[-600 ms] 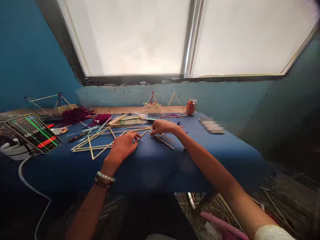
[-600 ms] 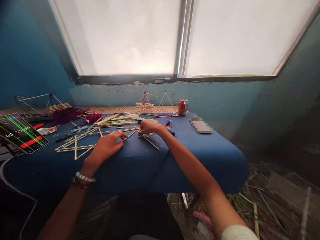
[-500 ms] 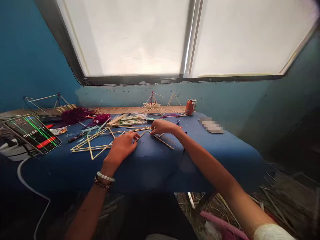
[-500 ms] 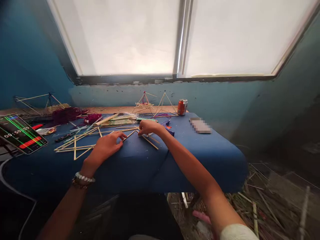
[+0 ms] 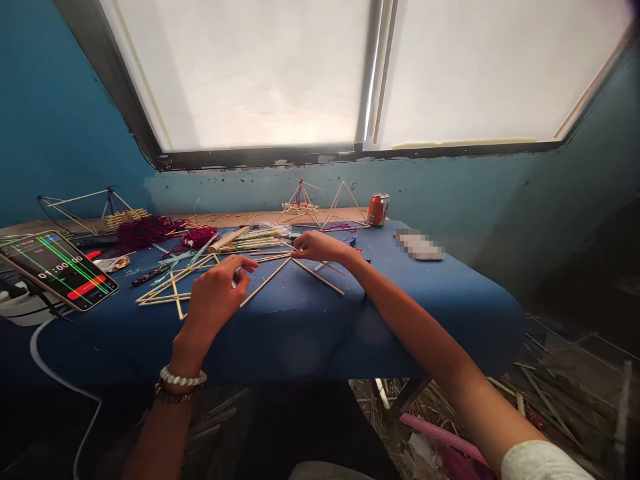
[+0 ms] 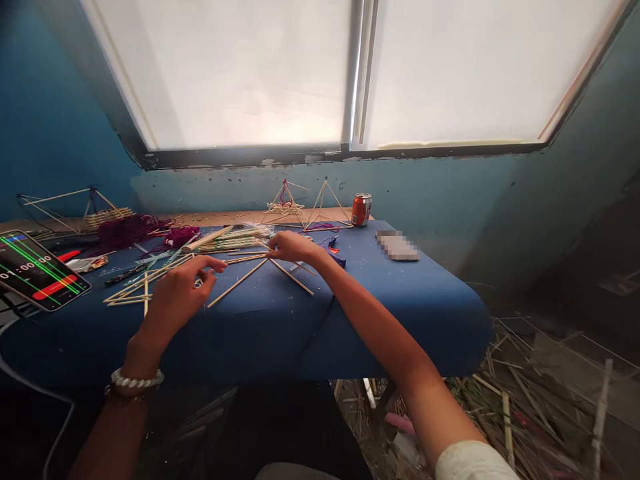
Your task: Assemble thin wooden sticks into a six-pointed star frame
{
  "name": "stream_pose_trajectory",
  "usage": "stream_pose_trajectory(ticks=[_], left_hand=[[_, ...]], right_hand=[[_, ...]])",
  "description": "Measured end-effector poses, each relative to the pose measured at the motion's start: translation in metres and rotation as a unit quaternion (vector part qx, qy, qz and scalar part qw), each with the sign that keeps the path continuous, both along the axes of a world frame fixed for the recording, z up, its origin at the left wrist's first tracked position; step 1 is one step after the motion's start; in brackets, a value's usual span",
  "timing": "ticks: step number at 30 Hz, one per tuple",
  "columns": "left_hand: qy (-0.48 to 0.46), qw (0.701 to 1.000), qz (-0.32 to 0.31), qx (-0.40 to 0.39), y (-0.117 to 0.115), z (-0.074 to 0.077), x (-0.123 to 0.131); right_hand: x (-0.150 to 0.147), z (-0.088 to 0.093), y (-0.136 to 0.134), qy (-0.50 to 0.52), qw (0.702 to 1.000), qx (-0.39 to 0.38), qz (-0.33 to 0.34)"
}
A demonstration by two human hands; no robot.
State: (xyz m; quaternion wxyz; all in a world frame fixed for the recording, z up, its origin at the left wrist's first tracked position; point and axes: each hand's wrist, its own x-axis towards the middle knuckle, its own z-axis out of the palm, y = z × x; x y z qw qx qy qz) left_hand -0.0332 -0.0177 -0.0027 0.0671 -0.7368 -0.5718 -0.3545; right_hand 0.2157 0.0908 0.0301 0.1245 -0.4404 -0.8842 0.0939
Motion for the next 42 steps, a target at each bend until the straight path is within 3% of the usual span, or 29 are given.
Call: stream_pose_trajectory(ticks=[5,9,14,16,19,25,31,36,42], left_hand=[[-0.092,0.993,-0.006,0.071,-0.029,-0.015,-0.019],[-0.131,0.988,0.016,0.086,-0.051,-0.029,-0.027],[-0.284,0.956,-0.014,0.066,-0.072,-0.052,-0.031],[-0.397,0.914,-0.05,0.057,-0.074,-0.063,-0.029],[-0.546,0.829,-0.096,0.07,-0.071,-0.076,-0.02],[-0.711,0.684,-0.137,0.086,-0.063,-0.083,0.002],[-0.801,0.557,-0.201,0.082,-0.057,-0.075,0.01],[-0.842,0.479,-0.232,0.088,-0.052,-0.066,0.01],[-0.88,0.383,-0.262,0.101,-0.047,-0.057,0.01]], right_hand=[[-0.015,0.002,-0.017,0.007,0.997,0.003,0.082],[-0.034,-0.008,-0.04,-0.031,0.988,-0.008,0.153],[-0.039,-0.021,-0.07,-0.063,0.987,0.03,0.148],[-0.036,-0.022,-0.078,-0.074,0.987,0.036,0.139],[-0.031,-0.022,-0.087,-0.09,0.987,0.038,0.129],[-0.027,-0.024,-0.097,-0.107,0.986,0.049,0.121],[-0.028,-0.028,-0.1,-0.082,0.99,0.048,0.107],[-0.032,-0.029,-0.103,-0.07,0.993,0.057,0.073],[-0.022,-0.037,-0.109,-0.016,0.99,0.131,0.042]])
